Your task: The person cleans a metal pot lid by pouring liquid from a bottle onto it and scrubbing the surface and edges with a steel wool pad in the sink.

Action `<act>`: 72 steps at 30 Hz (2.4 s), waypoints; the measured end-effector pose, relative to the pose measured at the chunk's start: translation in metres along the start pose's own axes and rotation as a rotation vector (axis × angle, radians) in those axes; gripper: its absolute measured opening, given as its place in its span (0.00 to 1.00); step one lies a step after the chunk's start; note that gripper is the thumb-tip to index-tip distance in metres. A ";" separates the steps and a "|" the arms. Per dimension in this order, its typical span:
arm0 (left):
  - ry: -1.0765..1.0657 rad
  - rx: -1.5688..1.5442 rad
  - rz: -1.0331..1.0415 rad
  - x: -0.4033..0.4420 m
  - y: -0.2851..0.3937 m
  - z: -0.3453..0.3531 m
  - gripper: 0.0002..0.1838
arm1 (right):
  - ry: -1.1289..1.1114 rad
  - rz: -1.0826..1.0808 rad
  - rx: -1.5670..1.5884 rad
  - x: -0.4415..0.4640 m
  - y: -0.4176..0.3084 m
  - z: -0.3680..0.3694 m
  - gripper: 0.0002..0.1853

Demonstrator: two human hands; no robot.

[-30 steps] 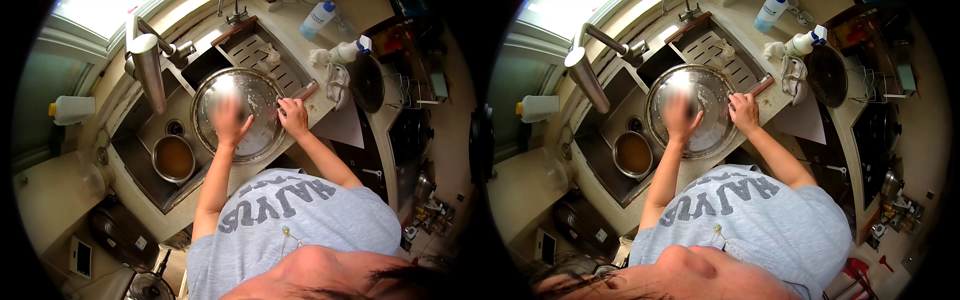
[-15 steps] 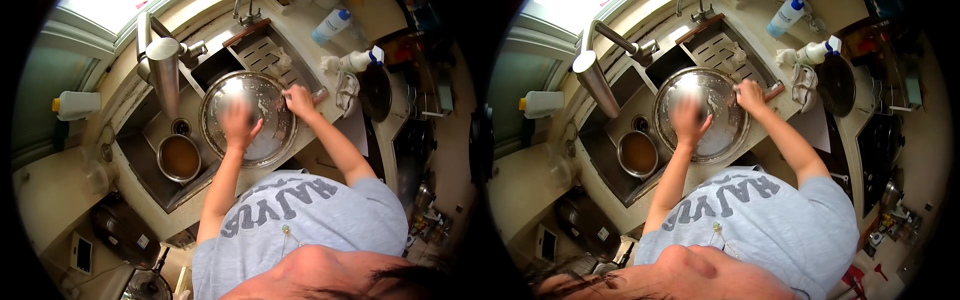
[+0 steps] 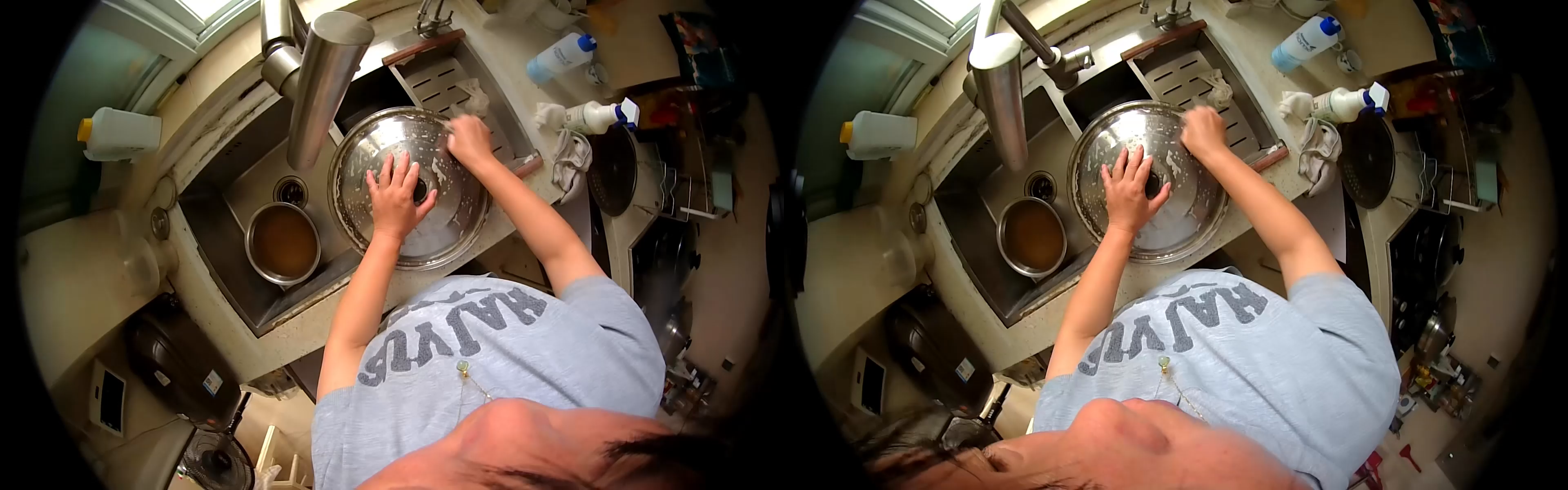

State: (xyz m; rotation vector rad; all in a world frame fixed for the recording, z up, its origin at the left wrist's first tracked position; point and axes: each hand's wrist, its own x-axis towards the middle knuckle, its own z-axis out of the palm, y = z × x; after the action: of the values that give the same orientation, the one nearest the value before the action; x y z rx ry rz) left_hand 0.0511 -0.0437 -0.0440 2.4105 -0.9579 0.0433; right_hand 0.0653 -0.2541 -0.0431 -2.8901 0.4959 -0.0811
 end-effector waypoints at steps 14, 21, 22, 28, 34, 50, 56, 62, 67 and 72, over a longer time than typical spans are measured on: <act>0.058 -0.020 -0.012 0.006 0.002 0.001 0.26 | 0.049 -0.094 0.158 0.021 0.010 0.010 0.08; 0.059 -0.033 -0.010 0.006 0.001 -0.002 0.25 | -0.110 0.021 0.031 -0.010 0.020 -0.018 0.06; 0.061 -0.035 0.001 0.006 0.001 -0.002 0.25 | -0.082 -0.044 -0.057 0.001 0.009 -0.012 0.06; 0.060 -0.027 -0.008 0.006 0.000 0.001 0.25 | -0.042 -0.231 0.090 0.046 -0.029 0.006 0.11; 0.036 -0.032 -0.018 0.004 0.000 0.002 0.25 | -0.040 -0.188 -0.056 0.033 -0.030 -0.006 0.12; 0.032 -0.029 -0.035 0.006 0.001 0.002 0.26 | -0.113 0.215 0.181 -0.118 0.031 -0.030 0.11; 0.014 -0.028 -0.024 0.007 0.001 -0.002 0.26 | 0.022 0.103 -0.007 -0.032 0.016 -0.007 0.11; 0.043 -0.020 -0.019 0.009 0.000 0.000 0.26 | -0.066 0.149 0.142 -0.072 0.032 -0.024 0.10; 0.026 -0.013 -0.012 0.008 0.000 -0.001 0.26 | 0.001 0.087 0.099 0.001 0.007 -0.009 0.12; 0.035 -0.021 -0.018 0.009 -0.002 0.000 0.26 | -0.065 0.117 0.131 -0.043 0.031 -0.025 0.08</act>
State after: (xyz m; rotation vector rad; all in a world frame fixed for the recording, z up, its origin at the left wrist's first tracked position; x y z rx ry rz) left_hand 0.0588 -0.0485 -0.0432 2.3910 -0.9168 0.0685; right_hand 0.0123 -0.2733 -0.0261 -2.7209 0.6214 -0.0008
